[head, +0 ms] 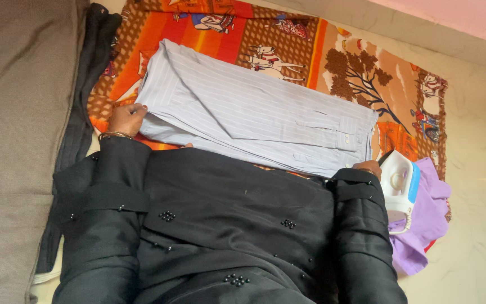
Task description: The person irons a light blue striped shirt laid on a patterned mat on the floor. They use a handheld iron to smooth the fabric, periodically adjusting the shirt with their hands.
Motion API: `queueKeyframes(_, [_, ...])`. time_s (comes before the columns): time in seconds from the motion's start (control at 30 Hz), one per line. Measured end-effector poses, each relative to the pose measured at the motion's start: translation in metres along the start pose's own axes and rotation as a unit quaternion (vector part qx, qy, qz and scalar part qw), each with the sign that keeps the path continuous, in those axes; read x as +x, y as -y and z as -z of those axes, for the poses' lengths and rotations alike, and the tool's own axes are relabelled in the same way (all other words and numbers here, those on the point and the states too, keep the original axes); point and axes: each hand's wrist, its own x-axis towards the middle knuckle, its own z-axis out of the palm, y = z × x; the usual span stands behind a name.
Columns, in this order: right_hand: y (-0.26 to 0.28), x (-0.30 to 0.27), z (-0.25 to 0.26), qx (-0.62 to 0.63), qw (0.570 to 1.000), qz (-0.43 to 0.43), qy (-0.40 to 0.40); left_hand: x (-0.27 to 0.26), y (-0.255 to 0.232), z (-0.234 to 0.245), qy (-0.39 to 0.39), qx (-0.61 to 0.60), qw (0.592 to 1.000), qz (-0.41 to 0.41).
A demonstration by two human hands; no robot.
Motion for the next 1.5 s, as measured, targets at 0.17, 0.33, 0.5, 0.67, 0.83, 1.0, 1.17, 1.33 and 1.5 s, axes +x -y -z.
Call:
queueKeyframes(0.17, [0.006, 0.006, -0.003, 0.014, 0.999, -0.016, -0.031, 0.0, -0.001, 0.0, -0.003, 0.02, 1.0, 0.009])
queueKeyframes(0.33, [0.012, 0.014, -0.003, -0.019, 0.998, -0.061, 0.019, 0.004, 0.003, -0.002, 0.006, 0.0, 1.0, -0.003])
queueKeyframes(0.5, [0.007, 0.021, 0.001, -0.031, 0.995, -0.074, 0.057, 0.005, 0.003, -0.003, 0.015, 0.006, 1.0, -0.004])
queueKeyframes(0.67, [0.003, 0.026, 0.002, -0.021, 0.996, -0.042, 0.07, 0.003, -0.007, -0.001, 0.023, 0.005, 1.0, 0.015])
queueKeyframes(0.83, [0.006, 0.027, 0.006, -0.02, 0.995, 0.008, 0.092, -0.002, -0.013, 0.003, 0.019, 0.019, 1.0, 0.011])
queueKeyframes(1.0, [0.004, 0.026, 0.008, 0.007, 0.995, 0.035, 0.091, -0.003, -0.017, 0.004, 0.022, 0.036, 0.999, 0.031])
queueKeyframes(1.17, [-0.003, 0.023, 0.01, 0.063, 0.996, -0.008, 0.059, -0.004, -0.02, 0.004, 0.026, 0.046, 0.997, 0.048])
queueKeyframes(1.33, [0.011, 0.025, 0.002, -0.003, 0.998, -0.057, 0.025, -0.002, -0.015, 0.003, 0.026, 0.04, 0.999, 0.026])
queueKeyframes(1.5, [0.011, 0.027, 0.003, 0.008, 0.999, -0.035, -0.01, 0.0, -0.012, 0.002, 0.027, 0.04, 0.999, 0.007])
